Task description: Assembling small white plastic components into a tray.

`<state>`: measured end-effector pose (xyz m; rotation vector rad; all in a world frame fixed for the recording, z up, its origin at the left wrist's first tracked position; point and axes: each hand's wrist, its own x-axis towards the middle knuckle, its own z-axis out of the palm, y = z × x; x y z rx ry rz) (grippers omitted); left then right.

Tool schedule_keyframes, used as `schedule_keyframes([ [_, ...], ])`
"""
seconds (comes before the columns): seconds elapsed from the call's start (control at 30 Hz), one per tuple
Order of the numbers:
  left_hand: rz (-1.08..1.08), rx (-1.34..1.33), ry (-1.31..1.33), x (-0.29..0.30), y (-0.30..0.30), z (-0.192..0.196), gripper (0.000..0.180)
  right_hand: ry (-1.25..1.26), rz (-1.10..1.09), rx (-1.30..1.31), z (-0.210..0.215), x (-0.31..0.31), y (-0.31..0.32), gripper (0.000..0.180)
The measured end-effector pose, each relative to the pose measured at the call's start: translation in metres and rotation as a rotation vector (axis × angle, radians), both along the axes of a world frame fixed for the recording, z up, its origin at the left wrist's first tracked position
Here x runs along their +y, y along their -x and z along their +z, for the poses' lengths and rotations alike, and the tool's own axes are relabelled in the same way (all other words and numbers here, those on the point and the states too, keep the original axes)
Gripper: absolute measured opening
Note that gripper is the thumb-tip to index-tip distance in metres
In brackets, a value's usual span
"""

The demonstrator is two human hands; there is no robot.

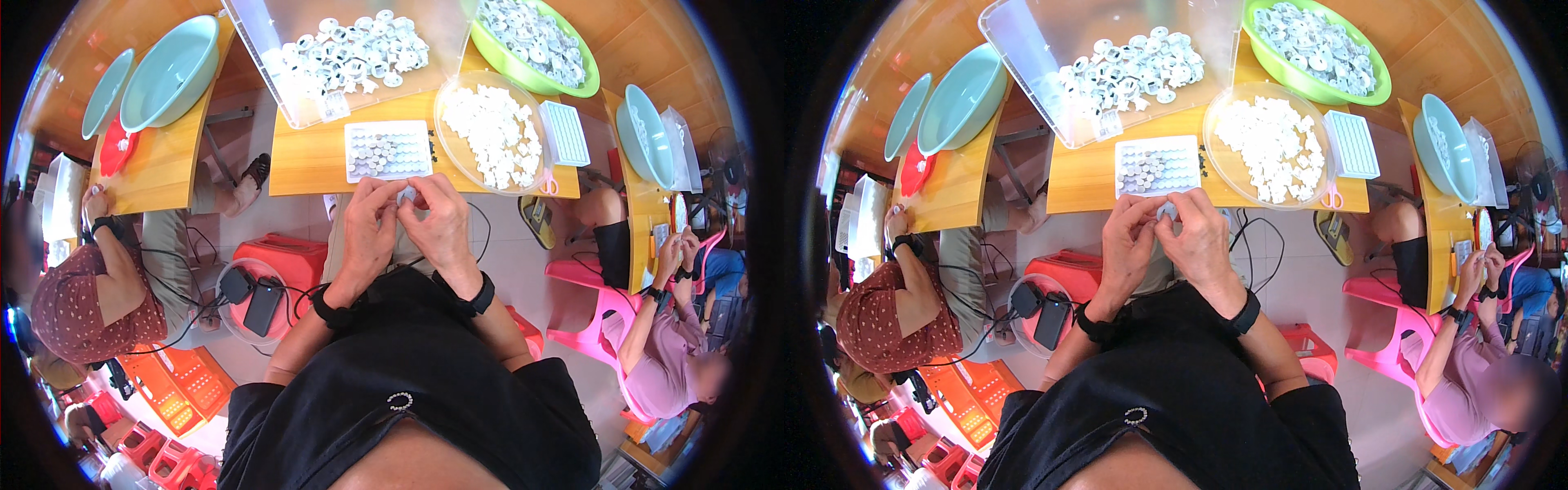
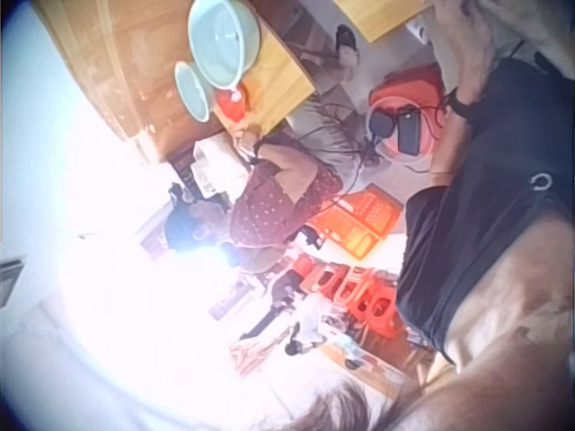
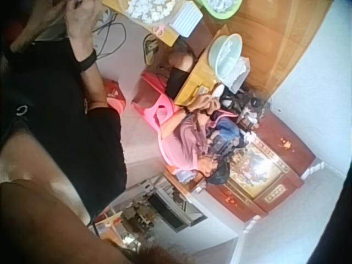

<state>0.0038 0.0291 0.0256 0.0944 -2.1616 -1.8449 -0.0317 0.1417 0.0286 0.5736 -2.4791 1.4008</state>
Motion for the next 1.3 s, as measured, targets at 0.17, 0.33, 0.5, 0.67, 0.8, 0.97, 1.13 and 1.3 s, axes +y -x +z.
schedule_keyframes([
  [0.17, -0.008, -0.019, 0.078, 0.001, -0.001, 0.001, 0.035, -0.073, -0.043, 0.090, -0.005, 0.000, -0.001, 0.024],
  [0.33, -0.011, -0.002, 0.098, 0.003, -0.001, 0.001, 0.036, -0.062, -0.044, 0.094, -0.006, 0.000, -0.001, 0.016],
  [0.5, -0.007, -0.035, 0.093, 0.001, -0.001, -0.003, 0.035, -0.087, -0.049, 0.132, -0.007, -0.001, 0.002, 0.015],
  [0.67, 0.014, -0.100, -0.189, -0.002, 0.000, 0.003, 0.021, 0.306, 0.038, -0.220, -0.003, 0.006, 0.004, 0.018],
  [0.8, 0.034, -0.074, -0.273, -0.005, 0.001, 0.000, 0.020, 0.292, 0.074, -0.241, 0.003, 0.004, 0.001, 0.016],
  [0.97, 0.013, -0.109, -0.288, -0.013, -0.001, -0.015, 0.016, 0.317, 0.100, -0.247, -0.002, 0.001, -0.005, 0.013],
  [1.13, -0.017, -0.116, -0.377, -0.010, 0.003, -0.008, 0.016, 0.290, 0.074, -0.185, -0.003, 0.004, -0.004, 0.016],
  [1.3, -0.014, -0.087, -0.311, -0.012, 0.008, -0.012, 0.012, 0.288, 0.079, -0.240, 0.000, 0.005, -0.002, 0.015],
])
